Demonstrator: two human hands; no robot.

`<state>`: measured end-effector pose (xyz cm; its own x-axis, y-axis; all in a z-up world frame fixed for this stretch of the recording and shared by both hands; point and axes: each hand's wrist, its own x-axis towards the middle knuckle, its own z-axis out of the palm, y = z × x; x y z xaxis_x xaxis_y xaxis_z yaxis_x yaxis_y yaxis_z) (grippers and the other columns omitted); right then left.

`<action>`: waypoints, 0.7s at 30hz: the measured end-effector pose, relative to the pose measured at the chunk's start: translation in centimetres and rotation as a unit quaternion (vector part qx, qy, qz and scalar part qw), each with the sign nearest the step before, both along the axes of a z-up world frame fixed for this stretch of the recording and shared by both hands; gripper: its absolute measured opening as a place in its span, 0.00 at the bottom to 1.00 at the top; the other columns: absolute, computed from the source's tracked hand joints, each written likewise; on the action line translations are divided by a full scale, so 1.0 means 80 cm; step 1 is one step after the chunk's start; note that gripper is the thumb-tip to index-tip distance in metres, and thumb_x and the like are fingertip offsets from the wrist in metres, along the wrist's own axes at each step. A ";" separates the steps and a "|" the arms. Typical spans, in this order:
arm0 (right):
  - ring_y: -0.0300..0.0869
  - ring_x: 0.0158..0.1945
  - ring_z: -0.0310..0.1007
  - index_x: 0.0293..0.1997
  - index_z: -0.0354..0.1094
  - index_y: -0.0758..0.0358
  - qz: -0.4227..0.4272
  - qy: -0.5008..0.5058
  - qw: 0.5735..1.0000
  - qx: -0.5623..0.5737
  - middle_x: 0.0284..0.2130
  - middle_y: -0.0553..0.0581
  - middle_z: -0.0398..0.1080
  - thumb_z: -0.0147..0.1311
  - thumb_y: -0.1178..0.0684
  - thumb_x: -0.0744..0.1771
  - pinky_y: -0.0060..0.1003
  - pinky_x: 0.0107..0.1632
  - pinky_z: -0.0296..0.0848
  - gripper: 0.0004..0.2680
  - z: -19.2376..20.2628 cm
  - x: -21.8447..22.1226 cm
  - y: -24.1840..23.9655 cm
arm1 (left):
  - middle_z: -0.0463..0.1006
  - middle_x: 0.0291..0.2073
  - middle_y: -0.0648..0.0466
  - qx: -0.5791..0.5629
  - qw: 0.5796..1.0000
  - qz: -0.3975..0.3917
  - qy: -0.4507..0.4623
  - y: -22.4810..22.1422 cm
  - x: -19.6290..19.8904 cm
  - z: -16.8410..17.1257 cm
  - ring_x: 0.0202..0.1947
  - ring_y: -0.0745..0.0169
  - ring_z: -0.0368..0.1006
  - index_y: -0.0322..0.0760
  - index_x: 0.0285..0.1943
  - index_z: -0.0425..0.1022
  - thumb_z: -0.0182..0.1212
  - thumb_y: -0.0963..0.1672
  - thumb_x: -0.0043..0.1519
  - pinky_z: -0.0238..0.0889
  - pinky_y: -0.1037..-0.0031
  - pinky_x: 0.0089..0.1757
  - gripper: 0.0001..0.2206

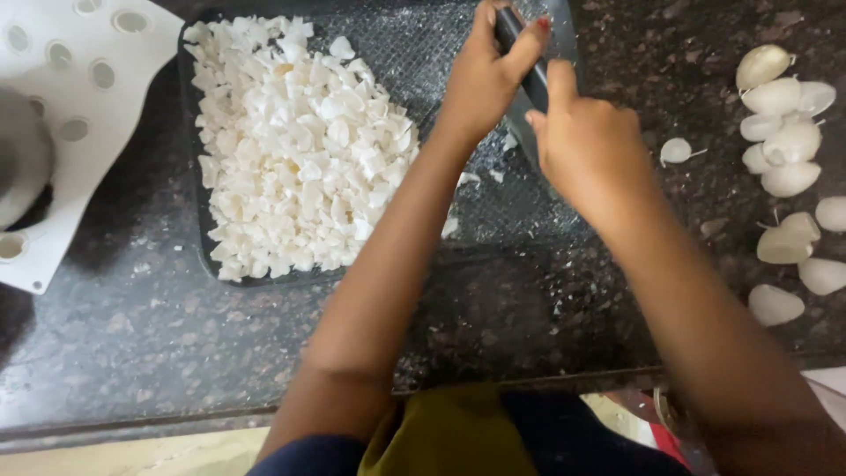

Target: Breaking large pieces of white wax into smaller chunks on a tray using hands and a metal bench scraper.

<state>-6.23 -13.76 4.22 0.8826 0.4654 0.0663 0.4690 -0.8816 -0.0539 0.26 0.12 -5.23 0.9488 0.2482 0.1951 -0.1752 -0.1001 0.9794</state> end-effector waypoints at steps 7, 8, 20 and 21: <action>0.69 0.33 0.76 0.62 0.58 0.65 -0.042 0.024 0.998 0.034 0.30 0.75 0.74 0.56 0.47 0.70 0.61 0.36 0.73 0.17 0.000 0.025 -0.023 | 0.81 0.34 0.43 -0.002 1.000 -0.012 0.011 -0.011 0.025 -0.008 0.35 0.55 0.77 0.36 0.54 0.73 0.64 0.57 0.61 0.72 0.68 0.40 0.25; 0.67 0.35 0.76 0.62 0.60 0.64 -0.056 0.045 0.995 0.063 0.31 0.74 0.75 0.57 0.46 0.70 0.59 0.37 0.74 0.17 0.003 0.024 -0.030 | 0.82 0.37 0.44 0.034 0.999 -0.009 -0.008 -0.013 0.029 -0.006 0.38 0.56 0.78 0.36 0.56 0.72 0.65 0.57 0.61 0.71 0.69 0.42 0.26; 0.48 0.37 0.77 0.66 0.63 0.65 -0.161 -0.011 0.962 0.222 0.39 0.63 0.75 0.59 0.47 0.71 0.45 0.39 0.73 0.18 0.035 -0.004 -0.133 | 0.77 0.58 0.51 0.351 0.934 -0.066 -0.022 0.009 -0.044 -0.020 0.64 0.39 0.67 0.52 0.58 0.80 0.67 0.52 0.59 0.52 0.42 0.60 0.18; 0.47 0.37 0.78 0.67 0.63 0.66 -0.160 -0.007 0.962 0.223 0.38 0.63 0.75 0.59 0.47 0.72 0.44 0.40 0.74 0.18 0.026 -0.004 -0.138 | 0.75 0.58 0.51 0.435 0.898 -0.071 0.001 0.002 -0.051 -0.021 0.66 0.32 0.58 0.55 0.56 0.81 0.70 0.52 0.52 0.36 0.26 0.59 0.20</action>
<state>-6.54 -24.77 6.31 0.9732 0.0932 0.2102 0.1819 -0.8711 -0.4562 -3.80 0.31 -6.90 0.9595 -0.1200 0.2547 -0.2444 -0.8040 0.5421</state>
